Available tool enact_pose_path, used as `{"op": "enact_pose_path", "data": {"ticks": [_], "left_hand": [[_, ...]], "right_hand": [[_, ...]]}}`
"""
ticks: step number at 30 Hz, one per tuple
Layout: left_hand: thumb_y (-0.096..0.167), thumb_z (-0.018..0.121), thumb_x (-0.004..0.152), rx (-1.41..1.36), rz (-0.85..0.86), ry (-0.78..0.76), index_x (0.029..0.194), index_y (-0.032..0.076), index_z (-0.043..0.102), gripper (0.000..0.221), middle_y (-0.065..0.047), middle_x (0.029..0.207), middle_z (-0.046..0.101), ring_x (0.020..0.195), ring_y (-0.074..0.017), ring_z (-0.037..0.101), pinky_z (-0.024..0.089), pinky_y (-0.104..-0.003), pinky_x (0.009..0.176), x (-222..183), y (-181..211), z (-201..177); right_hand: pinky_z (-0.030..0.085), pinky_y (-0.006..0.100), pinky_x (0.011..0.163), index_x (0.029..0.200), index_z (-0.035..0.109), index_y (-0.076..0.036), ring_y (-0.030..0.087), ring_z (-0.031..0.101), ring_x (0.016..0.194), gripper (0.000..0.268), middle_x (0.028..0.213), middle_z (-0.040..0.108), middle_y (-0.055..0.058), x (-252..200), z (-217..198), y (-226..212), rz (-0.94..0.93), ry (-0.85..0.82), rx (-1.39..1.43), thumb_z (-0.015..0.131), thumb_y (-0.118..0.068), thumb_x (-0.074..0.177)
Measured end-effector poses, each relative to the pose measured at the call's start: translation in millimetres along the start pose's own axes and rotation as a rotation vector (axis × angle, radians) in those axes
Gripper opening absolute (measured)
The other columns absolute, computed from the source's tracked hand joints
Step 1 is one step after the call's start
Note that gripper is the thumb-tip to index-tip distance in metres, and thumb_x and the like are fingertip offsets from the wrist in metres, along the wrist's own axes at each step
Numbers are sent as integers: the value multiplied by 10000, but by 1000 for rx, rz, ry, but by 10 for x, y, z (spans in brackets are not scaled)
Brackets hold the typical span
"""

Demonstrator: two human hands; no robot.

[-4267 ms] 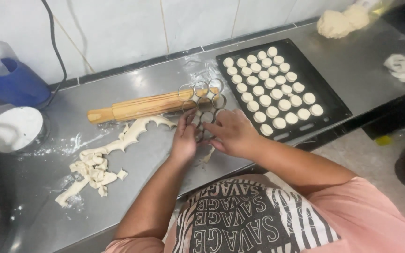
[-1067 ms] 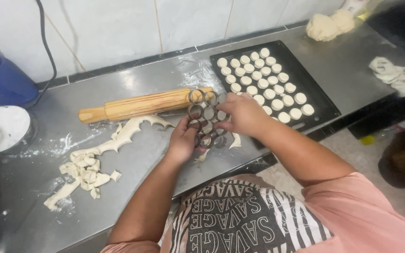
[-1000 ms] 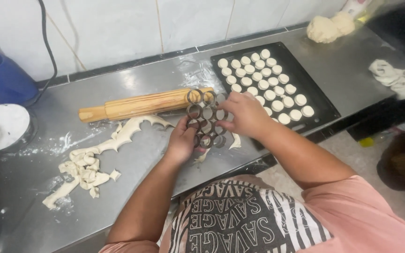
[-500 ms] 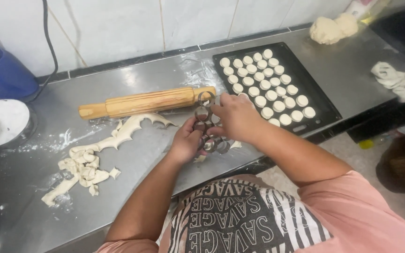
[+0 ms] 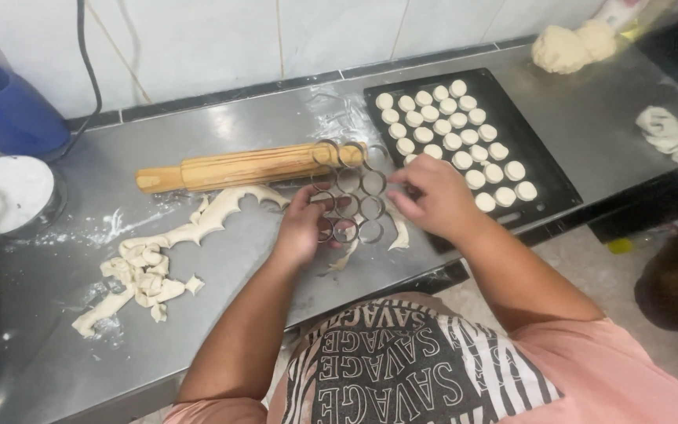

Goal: Cutting small circles of dough using a multi-ring cutter and arranging them on a baking tray.

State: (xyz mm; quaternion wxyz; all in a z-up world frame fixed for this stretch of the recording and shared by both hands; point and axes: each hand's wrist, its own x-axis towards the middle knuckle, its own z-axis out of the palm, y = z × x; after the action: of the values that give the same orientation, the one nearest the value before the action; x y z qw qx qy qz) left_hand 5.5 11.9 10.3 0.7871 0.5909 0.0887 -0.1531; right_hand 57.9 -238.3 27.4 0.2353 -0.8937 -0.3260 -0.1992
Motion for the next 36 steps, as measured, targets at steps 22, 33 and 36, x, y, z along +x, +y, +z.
{"op": "enact_pose_path", "data": {"ticks": [22, 33, 36], "left_hand": [[134, 446, 884, -119, 369, 528, 1168, 197, 505, 297, -57, 1015, 790, 700, -151, 711, 608, -260, 563, 1910, 320, -913], [347, 568, 894, 682, 111, 447, 1111, 219, 704, 287, -35, 915, 761, 733, -204, 766, 645, -339, 634, 2506, -206, -1195], [466, 571, 922, 780, 68, 493, 1129, 259, 716, 326, -17, 975, 758, 846, -200, 759, 631, -385, 746, 2862, -362, -1382]], "right_hand": [[558, 397, 699, 917, 792, -158, 270, 711, 703, 126, 744, 717, 66, -1061, -197, 519, 236, -118, 371, 821, -200, 803], [387, 466, 1127, 1344, 597, -138, 329, 579, 1251, 607, 1299, 625, 133, -1012, -14, 207, 56, -306, 290, 818, -294, 801], [250, 542, 1214, 1509, 380, -20, 449, 386, 1426, 845, 1487, 419, 295, -875, -105, -74, 157, -441, 180, 814, -269, 828]]}}
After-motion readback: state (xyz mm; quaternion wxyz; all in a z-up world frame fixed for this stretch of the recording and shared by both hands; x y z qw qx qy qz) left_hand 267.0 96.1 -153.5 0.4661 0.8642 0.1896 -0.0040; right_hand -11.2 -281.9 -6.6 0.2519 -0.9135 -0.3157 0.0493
